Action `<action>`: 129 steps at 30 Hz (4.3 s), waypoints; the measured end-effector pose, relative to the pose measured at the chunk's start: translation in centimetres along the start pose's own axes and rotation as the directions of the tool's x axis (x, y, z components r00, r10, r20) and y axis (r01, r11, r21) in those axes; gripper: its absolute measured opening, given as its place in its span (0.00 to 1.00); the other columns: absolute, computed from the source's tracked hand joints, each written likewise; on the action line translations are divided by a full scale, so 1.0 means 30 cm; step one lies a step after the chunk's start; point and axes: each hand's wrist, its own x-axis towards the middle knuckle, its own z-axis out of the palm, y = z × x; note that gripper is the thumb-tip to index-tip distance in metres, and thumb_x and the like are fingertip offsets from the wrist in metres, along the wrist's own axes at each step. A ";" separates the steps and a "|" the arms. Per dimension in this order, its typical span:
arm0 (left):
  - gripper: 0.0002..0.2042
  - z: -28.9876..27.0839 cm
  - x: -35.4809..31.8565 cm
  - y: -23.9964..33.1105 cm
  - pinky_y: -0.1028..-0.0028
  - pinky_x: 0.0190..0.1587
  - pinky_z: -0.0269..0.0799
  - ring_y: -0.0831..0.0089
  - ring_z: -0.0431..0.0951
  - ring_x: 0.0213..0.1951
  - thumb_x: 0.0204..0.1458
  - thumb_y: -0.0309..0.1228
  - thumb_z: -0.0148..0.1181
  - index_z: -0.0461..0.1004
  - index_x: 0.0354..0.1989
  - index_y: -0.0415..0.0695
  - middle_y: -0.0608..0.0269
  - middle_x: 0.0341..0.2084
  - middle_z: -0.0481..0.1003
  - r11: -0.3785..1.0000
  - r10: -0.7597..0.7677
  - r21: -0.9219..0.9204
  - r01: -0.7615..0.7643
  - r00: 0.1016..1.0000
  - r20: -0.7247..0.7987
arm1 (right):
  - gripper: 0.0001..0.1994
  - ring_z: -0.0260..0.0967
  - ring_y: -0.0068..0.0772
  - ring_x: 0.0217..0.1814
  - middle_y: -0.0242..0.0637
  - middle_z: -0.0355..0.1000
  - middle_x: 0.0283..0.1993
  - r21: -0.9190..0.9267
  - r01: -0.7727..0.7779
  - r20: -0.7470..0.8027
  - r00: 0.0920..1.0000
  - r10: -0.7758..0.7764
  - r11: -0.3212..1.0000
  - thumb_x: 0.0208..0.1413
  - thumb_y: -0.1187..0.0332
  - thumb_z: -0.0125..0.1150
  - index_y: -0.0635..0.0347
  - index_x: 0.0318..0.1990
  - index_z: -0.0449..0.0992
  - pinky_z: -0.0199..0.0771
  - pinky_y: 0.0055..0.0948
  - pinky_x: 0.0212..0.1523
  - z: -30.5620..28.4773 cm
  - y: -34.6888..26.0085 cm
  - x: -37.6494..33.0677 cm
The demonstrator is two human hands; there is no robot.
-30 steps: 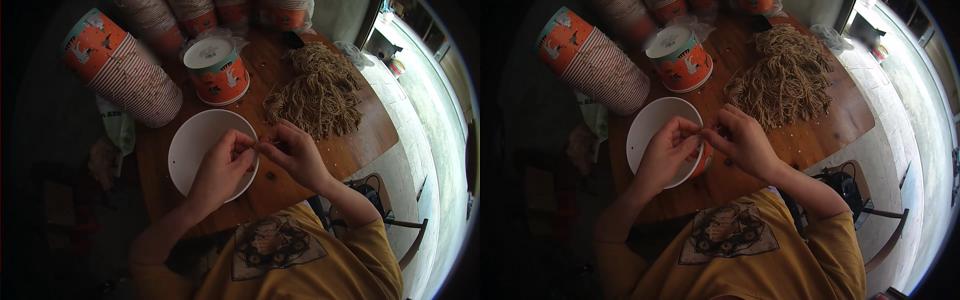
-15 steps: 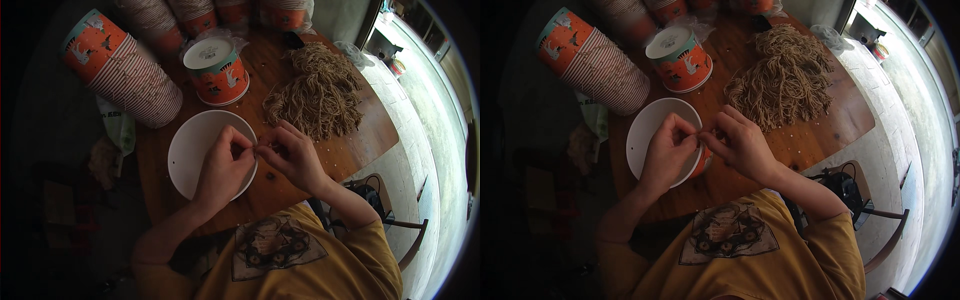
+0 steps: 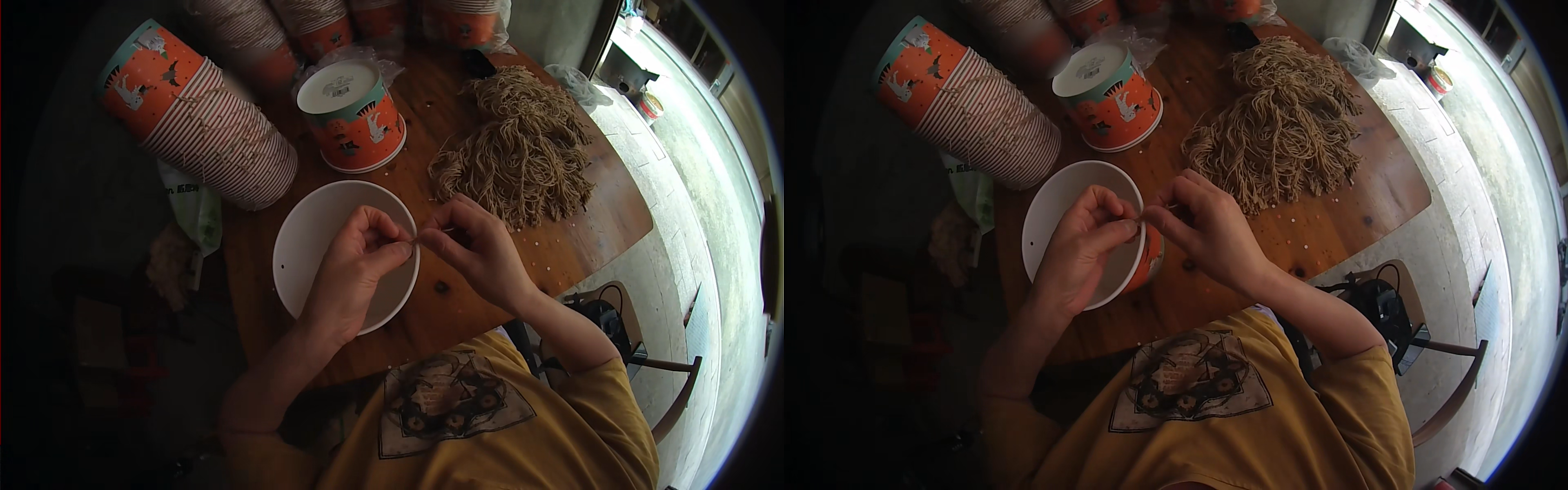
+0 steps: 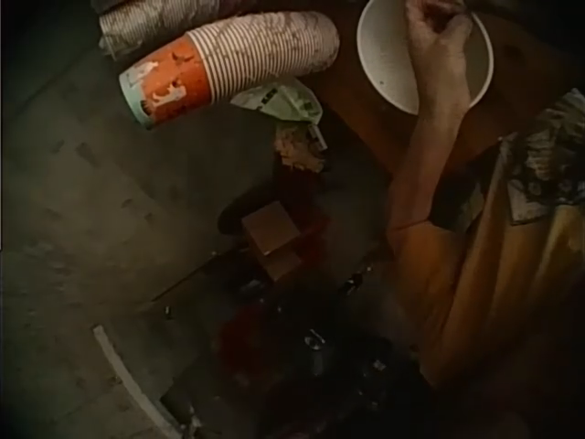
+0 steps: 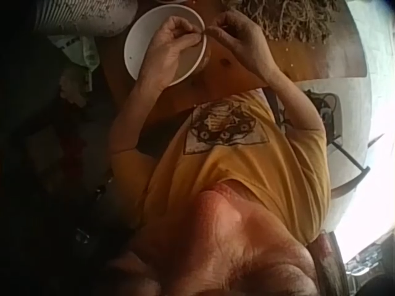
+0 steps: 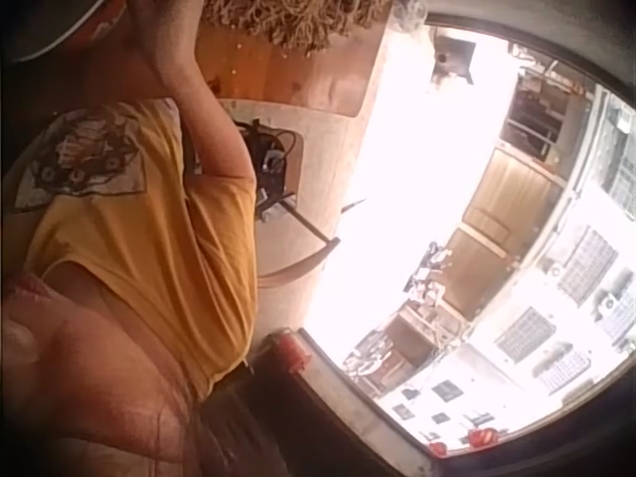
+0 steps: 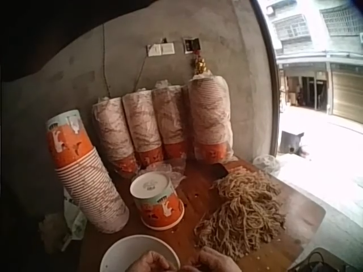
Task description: Attaching string handles to paper buckets by threading them through holes.
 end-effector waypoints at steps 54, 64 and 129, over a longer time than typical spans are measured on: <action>0.08 -0.006 0.023 -0.009 0.76 0.46 0.69 0.78 0.73 0.36 0.54 0.24 0.57 0.65 0.39 0.43 0.64 0.34 0.72 0.963 -0.142 -0.209 0.171 0.979 0.145 | 0.05 0.69 0.14 0.30 0.26 0.71 0.30 0.377 -0.217 0.248 0.960 0.128 0.900 0.57 0.68 0.54 0.58 0.36 0.71 0.64 0.13 0.23 -0.057 -0.009 0.028; 0.08 -0.016 0.029 -0.012 0.76 0.46 0.69 0.77 0.73 0.36 0.53 0.24 0.58 0.66 0.38 0.44 0.65 0.33 0.72 0.963 -0.143 -0.208 0.170 0.980 0.137 | 0.08 0.69 0.12 0.30 0.26 0.72 0.30 0.063 -0.009 0.178 0.984 -0.003 0.998 0.57 0.65 0.54 0.58 0.38 0.72 0.63 0.12 0.23 -0.061 -0.013 0.022; 0.04 0.045 -0.009 0.010 0.72 0.34 0.69 0.74 0.72 0.31 0.54 0.22 0.53 0.65 0.35 0.38 0.61 0.30 0.69 0.663 0.348 0.644 -0.382 0.919 0.188 | 0.07 0.73 0.16 0.31 0.31 0.74 0.32 0.474 -0.312 0.180 0.950 0.257 0.823 0.61 0.69 0.53 0.61 0.43 0.68 0.69 0.13 0.25 -0.007 0.010 -0.058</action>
